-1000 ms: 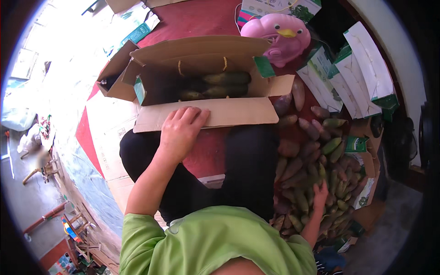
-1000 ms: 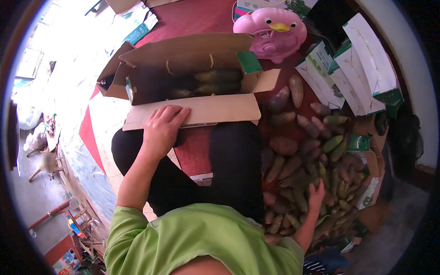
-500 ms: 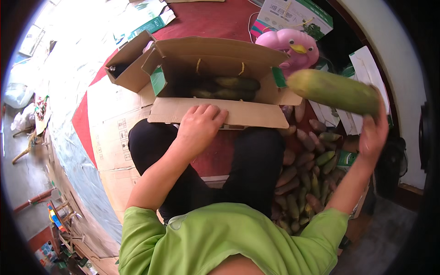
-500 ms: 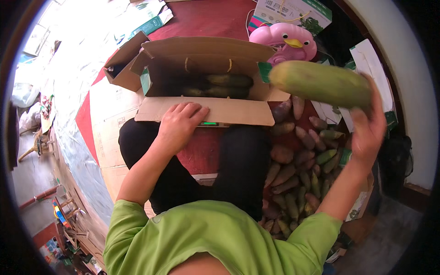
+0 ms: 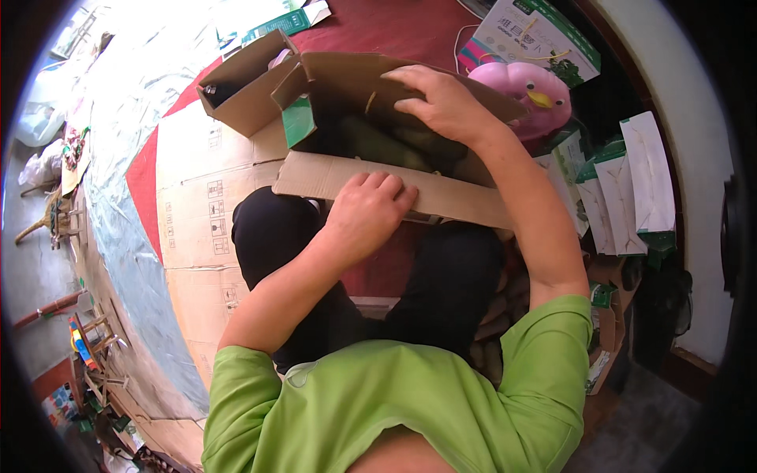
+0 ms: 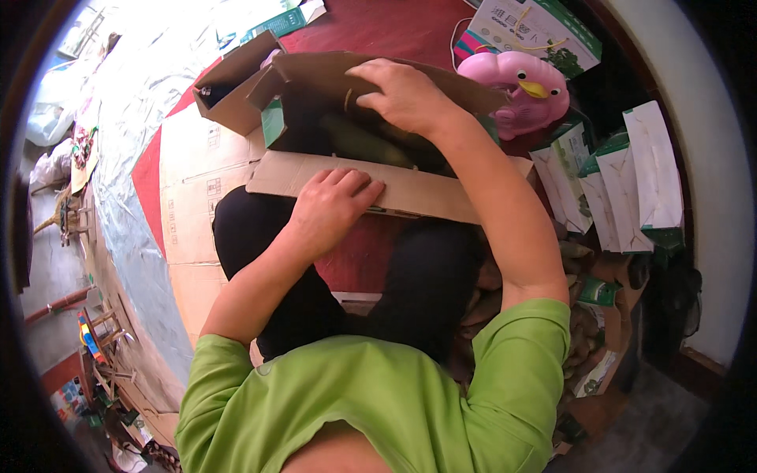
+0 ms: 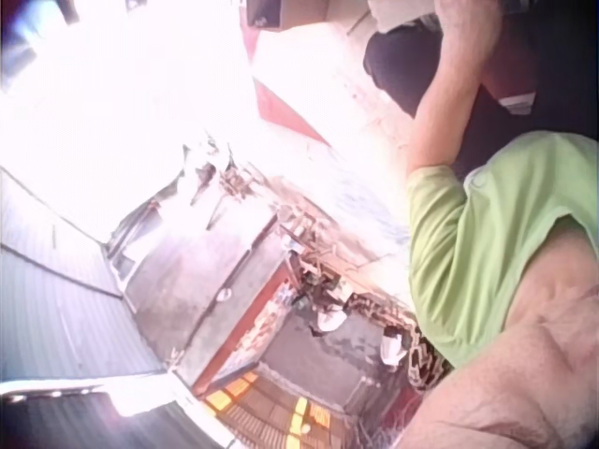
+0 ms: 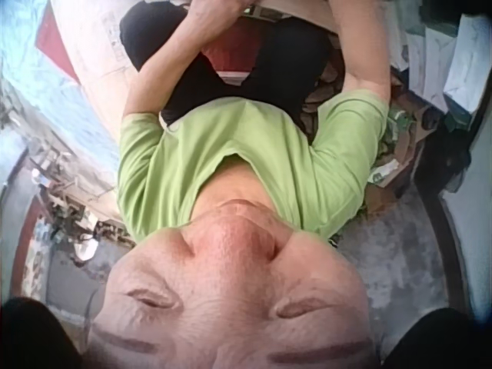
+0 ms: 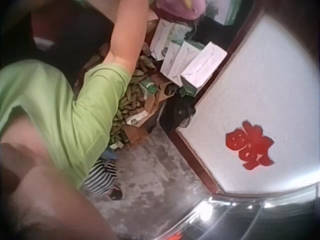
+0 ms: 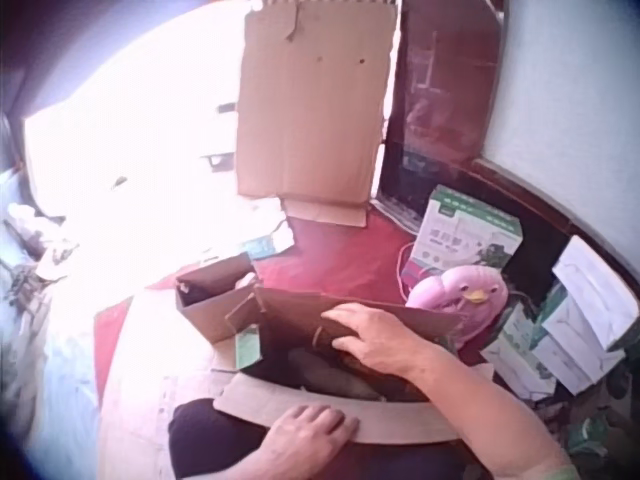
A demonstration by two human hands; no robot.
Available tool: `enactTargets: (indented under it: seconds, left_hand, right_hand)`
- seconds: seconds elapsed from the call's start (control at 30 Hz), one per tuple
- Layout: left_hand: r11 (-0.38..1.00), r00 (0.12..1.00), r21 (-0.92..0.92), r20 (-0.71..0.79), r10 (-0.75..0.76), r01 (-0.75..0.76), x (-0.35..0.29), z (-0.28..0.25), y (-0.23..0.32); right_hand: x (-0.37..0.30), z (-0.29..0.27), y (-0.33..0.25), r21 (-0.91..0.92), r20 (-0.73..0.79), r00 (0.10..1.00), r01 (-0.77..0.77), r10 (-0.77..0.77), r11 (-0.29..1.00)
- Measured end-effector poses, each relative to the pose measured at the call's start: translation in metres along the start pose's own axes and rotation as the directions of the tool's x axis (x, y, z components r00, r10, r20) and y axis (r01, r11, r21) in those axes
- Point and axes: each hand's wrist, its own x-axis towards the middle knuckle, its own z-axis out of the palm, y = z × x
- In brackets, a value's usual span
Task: Sort and place produce into cardboard boxes for packaging.
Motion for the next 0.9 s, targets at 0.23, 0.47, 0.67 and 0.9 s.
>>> enactTargets:
  seconds: [0.23,0.47,0.67,0.9]
  left_hand:
    - [0.999,1.0,0.03,-0.007,-0.011,0.011,-0.001,-0.002,-0.002]
    - [0.999,1.0,0.038,-0.017,-0.01,0.011,0.004,-0.002,0.0]
    - [0.997,0.991,0.072,-0.126,0.05,-0.042,0.003,0.01,-0.002]
    - [0.999,0.999,0.018,-0.021,-0.026,0.027,0.005,0.003,0.005]
  right_hand:
    - [-0.062,-0.046,-0.005,0.298,-0.14,0.941,-0.258,0.309,0.919]
    - [-0.128,-0.068,0.004,0.548,-0.241,0.789,-0.37,0.565,0.75]
    - [-0.084,-0.036,-0.011,0.191,0.057,0.907,-0.421,0.418,0.887]
    - [-0.028,0.033,0.067,-0.374,0.449,0.738,-0.357,0.504,0.856]
